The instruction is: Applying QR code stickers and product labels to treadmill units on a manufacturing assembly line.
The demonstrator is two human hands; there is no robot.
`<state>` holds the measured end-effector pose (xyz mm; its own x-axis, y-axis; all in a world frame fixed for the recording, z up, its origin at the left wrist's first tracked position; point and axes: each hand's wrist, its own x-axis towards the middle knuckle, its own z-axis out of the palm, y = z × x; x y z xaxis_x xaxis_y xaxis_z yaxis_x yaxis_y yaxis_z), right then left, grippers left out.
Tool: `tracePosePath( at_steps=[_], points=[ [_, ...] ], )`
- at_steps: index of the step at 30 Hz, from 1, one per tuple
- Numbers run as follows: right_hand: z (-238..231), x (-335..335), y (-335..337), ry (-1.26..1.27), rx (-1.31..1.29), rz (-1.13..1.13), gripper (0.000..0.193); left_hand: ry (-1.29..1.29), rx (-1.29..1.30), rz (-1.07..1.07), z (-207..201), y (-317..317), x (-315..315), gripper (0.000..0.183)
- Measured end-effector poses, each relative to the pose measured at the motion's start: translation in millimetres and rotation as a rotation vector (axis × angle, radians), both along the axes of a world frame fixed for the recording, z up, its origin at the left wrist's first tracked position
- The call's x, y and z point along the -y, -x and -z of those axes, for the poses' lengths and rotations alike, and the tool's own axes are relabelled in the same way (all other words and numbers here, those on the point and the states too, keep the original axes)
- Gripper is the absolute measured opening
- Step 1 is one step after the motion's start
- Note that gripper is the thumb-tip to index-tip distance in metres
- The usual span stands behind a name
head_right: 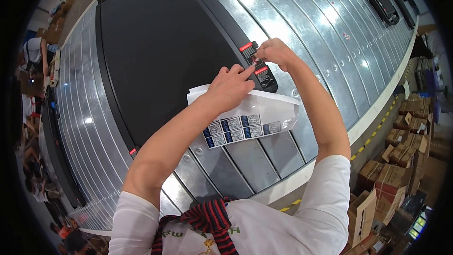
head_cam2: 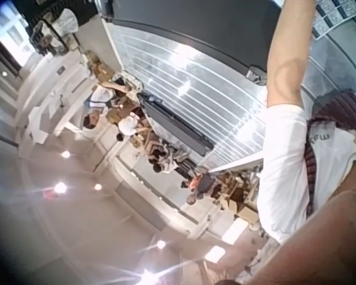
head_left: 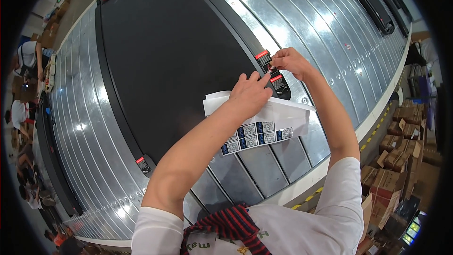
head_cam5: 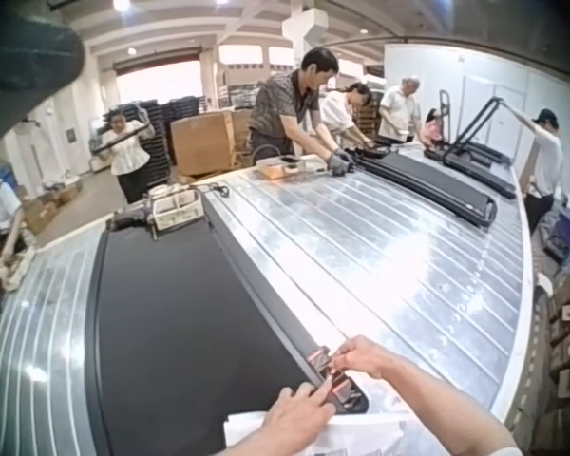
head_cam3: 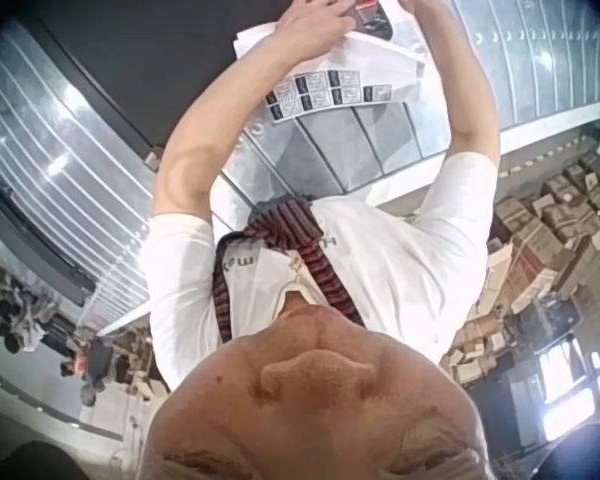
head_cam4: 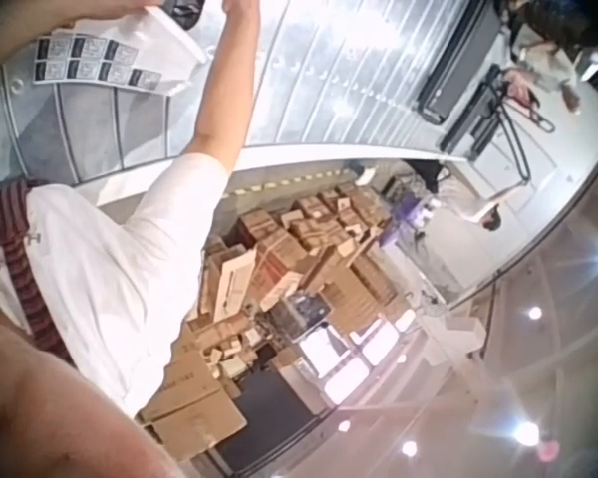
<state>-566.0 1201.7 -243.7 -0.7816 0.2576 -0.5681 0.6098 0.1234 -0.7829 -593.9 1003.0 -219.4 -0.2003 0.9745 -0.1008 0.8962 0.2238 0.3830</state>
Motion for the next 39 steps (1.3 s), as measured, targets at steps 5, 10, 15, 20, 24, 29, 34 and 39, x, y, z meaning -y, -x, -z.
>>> tracePosePath(
  at_steps=[5, 10, 15, 20, 24, 29, 34, 39],
  points=[
    [0.9, 0.6, 1.6, -0.012, -0.008, -0.017, 0.011, -0.076, -0.045, 0.011, 5.6, 0.2, 0.7, 0.008],
    [5.5, 3.5, 4.8, -0.083, -0.025, 0.017, 0.015, -0.094, -0.024, 0.007, 8.4, 2.3, 0.6, 0.008],
    [6.4, 6.5, 6.9, -0.220, -0.010, 0.006, 0.015, -0.090, 0.007, 0.002, 8.3, 2.3, -0.1, 0.008],
    [-15.3, 15.5, 6.2, -0.573, -0.066, -0.220, 0.025, -0.056, -0.002, 0.005, 3.9, 2.5, -0.8, 0.009],
    [-24.7, 15.0, 2.8, -1.174, -0.028, -0.356, 0.056, -0.050, -0.027, -0.009, 6.9, 0.3, 0.5, 0.012],
    [7.3, 15.9, 0.6, -0.652, 0.026, -0.145, 0.074, -0.236, -0.183, -0.034, 31.5, -3.1, 1.1, 0.010],
    [33.5, 19.0, 4.1, -0.655, -0.063, 0.093, 0.065, -0.243, -0.232, -0.038, 14.2, -13.1, 19.7, 0.010],
    [53.4, 11.2, -2.2, -0.863, -0.117, 0.196, 0.054, 0.053, 0.210, 0.001, -50.5, -30.2, 107.5, 0.016]
  ],
)
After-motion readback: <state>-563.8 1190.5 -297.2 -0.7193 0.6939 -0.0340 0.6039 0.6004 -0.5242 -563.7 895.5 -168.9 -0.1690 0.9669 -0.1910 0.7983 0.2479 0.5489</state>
